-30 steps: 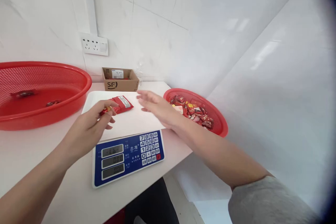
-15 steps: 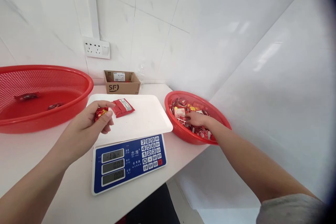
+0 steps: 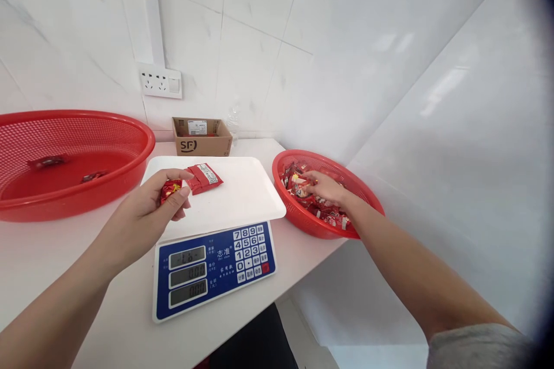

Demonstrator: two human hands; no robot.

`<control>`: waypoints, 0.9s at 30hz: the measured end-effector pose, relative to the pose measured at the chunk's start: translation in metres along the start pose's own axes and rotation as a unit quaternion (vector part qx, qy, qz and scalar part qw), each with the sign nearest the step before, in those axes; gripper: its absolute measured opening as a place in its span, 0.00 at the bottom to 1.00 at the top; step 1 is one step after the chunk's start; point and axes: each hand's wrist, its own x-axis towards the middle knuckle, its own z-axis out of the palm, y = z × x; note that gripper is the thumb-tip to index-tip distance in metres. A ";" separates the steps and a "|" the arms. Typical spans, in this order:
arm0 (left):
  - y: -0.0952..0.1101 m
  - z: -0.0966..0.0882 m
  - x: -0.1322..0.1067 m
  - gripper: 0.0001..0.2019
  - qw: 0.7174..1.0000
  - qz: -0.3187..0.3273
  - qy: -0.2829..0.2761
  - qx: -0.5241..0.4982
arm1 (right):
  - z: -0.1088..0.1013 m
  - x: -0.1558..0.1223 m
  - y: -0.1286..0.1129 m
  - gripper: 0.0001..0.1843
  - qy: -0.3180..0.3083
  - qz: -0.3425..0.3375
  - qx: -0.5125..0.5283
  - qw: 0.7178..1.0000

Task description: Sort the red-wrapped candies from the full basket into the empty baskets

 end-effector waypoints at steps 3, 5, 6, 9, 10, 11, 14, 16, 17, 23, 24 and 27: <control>0.000 -0.001 0.000 0.15 1.000 0.001 0.006 -0.003 | -0.012 0.003 -0.003 0.25 0.056 -0.010 0.074 0.996; 0.000 -0.001 0.001 0.15 1.000 0.000 0.008 -0.008 | -0.019 0.002 0.000 0.25 0.049 -0.002 0.088 0.995; 0.000 -0.001 0.001 0.15 1.000 -0.001 0.006 -0.008 | -0.020 0.002 0.003 0.24 0.026 0.009 0.074 0.997; -0.001 0.000 0.000 0.15 1.000 0.001 -0.004 -0.009 | -0.015 -0.001 0.013 0.15 -0.089 0.038 -0.033 0.995; 0.000 0.000 0.000 0.15 1.000 0.002 -0.008 -0.011 | -0.010 -0.002 0.016 0.12 -0.119 0.043 -0.069 0.990; 0.000 0.000 0.000 0.16 1.000 0.003 -0.014 -0.014 | -0.004 -0.001 0.019 0.12 -0.142 0.048 -0.104 0.983; 0.001 0.000 -0.002 0.16 1.000 0.005 -0.017 -0.021 | 0.013 0.003 0.021 0.16 -0.166 0.058 -0.180 0.968; 0.003 0.000 -0.002 0.15 1.000 0.005 -0.014 -0.020 | 0.020 0.005 0.021 0.21 -0.165 0.061 -0.219 0.960; 0.003 -0.001 -0.002 0.15 1.000 0.003 -0.014 -0.017 | 0.022 0.005 0.020 0.25 -0.161 0.062 -0.236 0.956; 0.003 -0.005 -0.002 0.15 1.000 -0.001 -0.012 0.002 | 0.019 0.003 0.018 0.23 -0.183 0.056 -0.274 0.943; 0.003 -0.005 -0.002 0.16 1.000 0.000 -0.012 0.002 | 0.019 0.004 0.018 0.20 -0.193 0.049 -0.268 0.942; 0.003 -0.006 -0.003 0.16 1.000 0.001 -0.012 -0.001 | 0.016 0.006 0.023 0.12 -0.219 0.021 -0.241 0.945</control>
